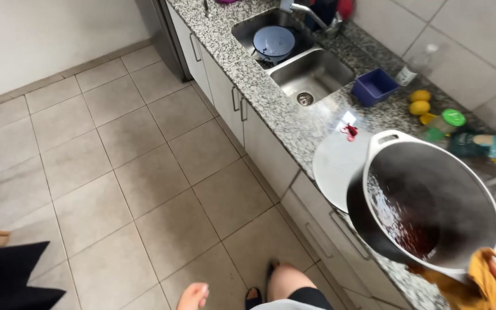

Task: The person pours beans from a pot into a colander in the sink and rinses them under running water. They then wash the pot with a sponge and rinse it thoroughly. Finally, the person places the pot on the stove and pours hot water into it from an electric kettle.

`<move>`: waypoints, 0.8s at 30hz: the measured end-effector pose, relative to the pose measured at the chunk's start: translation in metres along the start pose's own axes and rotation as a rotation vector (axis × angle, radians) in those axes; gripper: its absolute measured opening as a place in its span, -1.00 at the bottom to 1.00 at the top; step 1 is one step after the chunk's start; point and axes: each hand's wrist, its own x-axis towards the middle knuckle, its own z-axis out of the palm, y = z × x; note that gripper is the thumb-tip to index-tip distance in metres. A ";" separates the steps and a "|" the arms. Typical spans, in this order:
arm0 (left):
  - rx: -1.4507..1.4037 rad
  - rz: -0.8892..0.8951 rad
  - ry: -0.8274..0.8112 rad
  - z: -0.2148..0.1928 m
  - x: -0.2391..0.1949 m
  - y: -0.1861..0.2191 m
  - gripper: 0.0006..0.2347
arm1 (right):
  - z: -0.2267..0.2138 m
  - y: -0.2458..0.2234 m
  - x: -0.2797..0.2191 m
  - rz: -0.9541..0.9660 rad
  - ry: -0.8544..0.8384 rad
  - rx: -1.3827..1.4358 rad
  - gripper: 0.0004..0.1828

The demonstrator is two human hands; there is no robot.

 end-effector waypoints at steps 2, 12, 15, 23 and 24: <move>0.055 0.051 -0.161 0.004 0.039 0.113 -0.82 | 0.076 -0.038 0.064 1.021 0.277 1.122 -0.56; 0.105 0.717 -0.320 0.121 0.170 0.742 -0.83 | 0.344 -0.049 0.226 1.182 0.331 1.055 -0.52; 0.627 0.844 -0.461 0.190 0.183 0.864 -0.51 | 0.392 -0.072 0.252 1.214 0.465 1.136 -0.52; 1.112 0.981 -0.411 0.443 0.365 1.026 -0.43 | 0.566 -0.066 0.284 1.121 1.118 0.834 -0.45; 1.155 0.982 -0.456 0.443 0.350 1.039 -0.43 | 0.578 -0.092 0.310 1.149 1.172 0.814 -0.45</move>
